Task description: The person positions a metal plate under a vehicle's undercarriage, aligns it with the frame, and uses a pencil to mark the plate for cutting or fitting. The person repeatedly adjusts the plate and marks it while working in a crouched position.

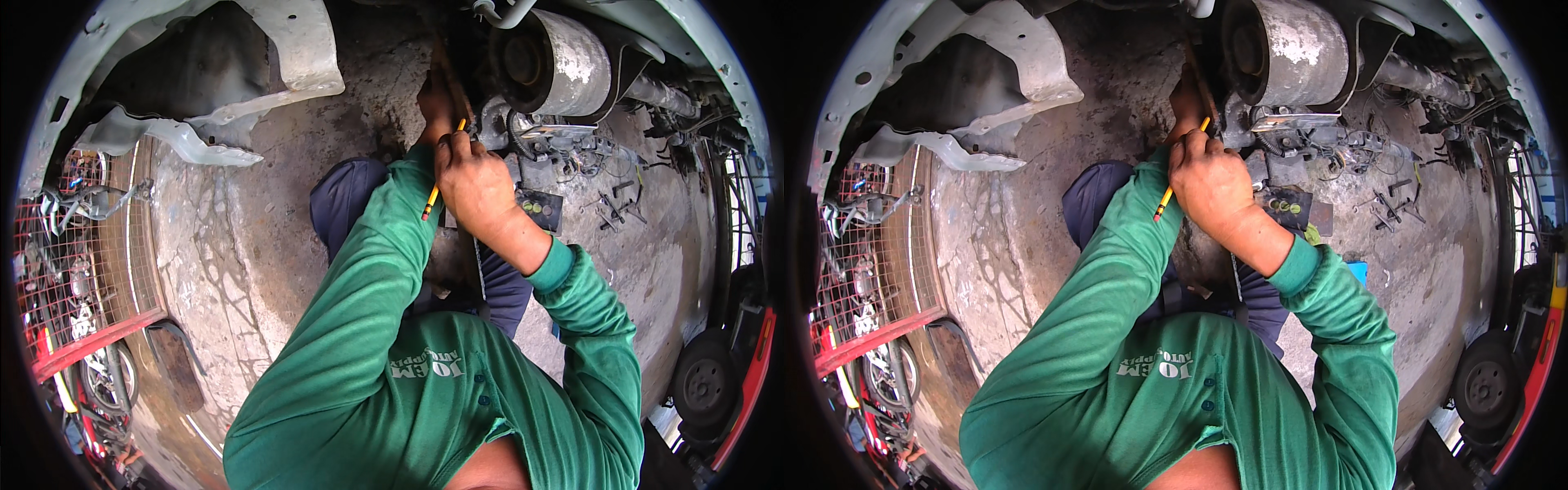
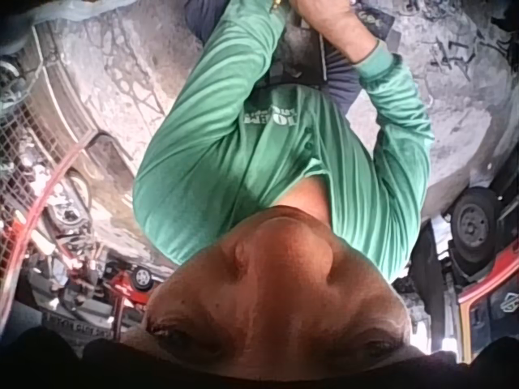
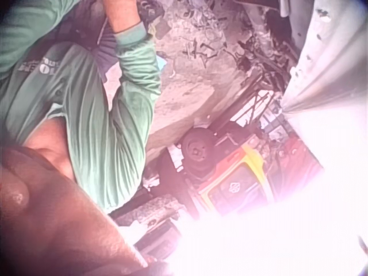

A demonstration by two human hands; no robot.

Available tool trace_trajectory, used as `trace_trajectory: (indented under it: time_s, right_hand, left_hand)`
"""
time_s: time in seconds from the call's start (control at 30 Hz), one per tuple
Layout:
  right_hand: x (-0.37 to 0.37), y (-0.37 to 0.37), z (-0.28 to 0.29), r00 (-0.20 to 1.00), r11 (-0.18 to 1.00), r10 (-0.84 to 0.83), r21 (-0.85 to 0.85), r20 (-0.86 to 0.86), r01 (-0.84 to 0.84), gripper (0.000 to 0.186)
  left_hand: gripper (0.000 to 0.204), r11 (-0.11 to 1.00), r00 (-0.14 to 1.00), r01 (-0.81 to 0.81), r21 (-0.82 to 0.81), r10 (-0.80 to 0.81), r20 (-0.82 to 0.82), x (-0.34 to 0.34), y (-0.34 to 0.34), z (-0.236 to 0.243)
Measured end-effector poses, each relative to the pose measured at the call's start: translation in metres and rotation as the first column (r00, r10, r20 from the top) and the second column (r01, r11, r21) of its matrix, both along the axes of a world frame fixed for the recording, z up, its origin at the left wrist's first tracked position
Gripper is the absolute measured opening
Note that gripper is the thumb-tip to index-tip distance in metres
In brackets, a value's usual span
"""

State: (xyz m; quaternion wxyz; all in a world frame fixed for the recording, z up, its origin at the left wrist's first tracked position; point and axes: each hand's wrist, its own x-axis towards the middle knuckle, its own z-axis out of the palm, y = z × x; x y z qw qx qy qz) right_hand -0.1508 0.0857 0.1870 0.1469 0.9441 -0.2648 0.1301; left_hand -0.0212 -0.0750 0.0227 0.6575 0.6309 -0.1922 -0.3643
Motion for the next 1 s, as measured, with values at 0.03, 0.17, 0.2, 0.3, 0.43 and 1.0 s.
trace_trajectory:
  time_s: [0.03,0.17,0.2,0.3,0.43,1.0]
  right_hand:
    - [0.0,0.0,-0.001,1.0,1.0,-0.001,0.001,-0.005,0.001,0.02]
    - [0.008,0.003,0.001,1.0,1.0,0.0,0.016,-0.026,0.0,0.018]
    - [0.006,0.002,0.002,0.999,1.0,-0.016,0.02,-0.042,0.016,0.018]
    - [0.001,-0.001,-0.002,0.997,0.999,-0.037,0.009,-0.06,0.038,0.018]
    - [0.009,0.001,0.0,0.998,1.0,-0.021,-0.002,-0.055,0.021,0.016]
    - [0.011,-0.002,0.002,0.998,1.0,-0.029,0.007,-0.061,0.029,0.014]
  left_hand:
    - [0.072,1.0,1.0,-0.002,0.003,0.002,0.006,-0.001,0.001,0.001]
    - [0.071,0.999,0.998,-0.027,-0.038,0.029,0.048,0.01,0.004,-0.002]
    - [0.07,1.0,1.0,-0.014,-0.024,0.014,0.015,0.006,0.003,0.003]
    - [0.069,1.0,0.997,0.005,-0.017,-0.006,-0.075,-0.01,0.012,0.023]
    - [0.067,0.998,0.995,-0.036,-0.052,0.031,-0.093,0.0,0.014,0.021]
    - [0.069,0.999,1.0,-0.012,0.045,0.013,-0.008,0.003,0.01,0.017]
